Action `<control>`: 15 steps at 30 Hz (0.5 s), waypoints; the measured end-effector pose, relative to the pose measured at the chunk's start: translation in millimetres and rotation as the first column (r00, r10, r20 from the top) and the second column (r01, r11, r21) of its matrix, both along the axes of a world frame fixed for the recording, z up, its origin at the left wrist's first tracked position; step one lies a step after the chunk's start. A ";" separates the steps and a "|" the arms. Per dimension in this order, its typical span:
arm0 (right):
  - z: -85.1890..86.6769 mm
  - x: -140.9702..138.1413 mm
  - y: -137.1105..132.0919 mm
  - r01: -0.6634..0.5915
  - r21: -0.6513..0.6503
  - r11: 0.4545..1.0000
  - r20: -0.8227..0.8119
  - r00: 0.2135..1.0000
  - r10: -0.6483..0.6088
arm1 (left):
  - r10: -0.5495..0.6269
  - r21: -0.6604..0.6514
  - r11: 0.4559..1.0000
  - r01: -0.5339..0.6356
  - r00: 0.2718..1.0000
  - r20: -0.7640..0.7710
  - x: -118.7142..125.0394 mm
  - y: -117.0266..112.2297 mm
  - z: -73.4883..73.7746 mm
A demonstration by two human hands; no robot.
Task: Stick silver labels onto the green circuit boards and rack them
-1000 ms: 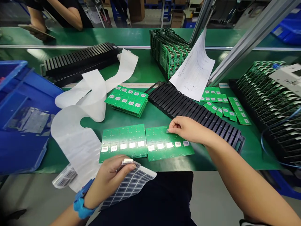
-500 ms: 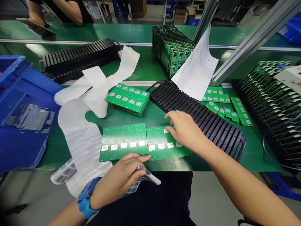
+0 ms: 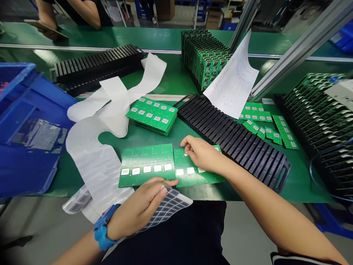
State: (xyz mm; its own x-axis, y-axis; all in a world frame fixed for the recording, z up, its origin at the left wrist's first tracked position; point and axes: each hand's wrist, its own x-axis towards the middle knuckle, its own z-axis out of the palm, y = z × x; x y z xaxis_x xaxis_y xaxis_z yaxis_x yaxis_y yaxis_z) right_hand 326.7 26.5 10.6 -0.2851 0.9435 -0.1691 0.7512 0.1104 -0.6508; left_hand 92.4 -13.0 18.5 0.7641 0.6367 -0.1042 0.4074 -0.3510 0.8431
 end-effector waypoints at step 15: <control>25.9 -47.0 -47.1 0.092 -0.277 0.956 -0.487 0.845 -0.223 | 0.248 0.039 0.968 -0.248 0.969 0.003 -2.0 0.5 -2.5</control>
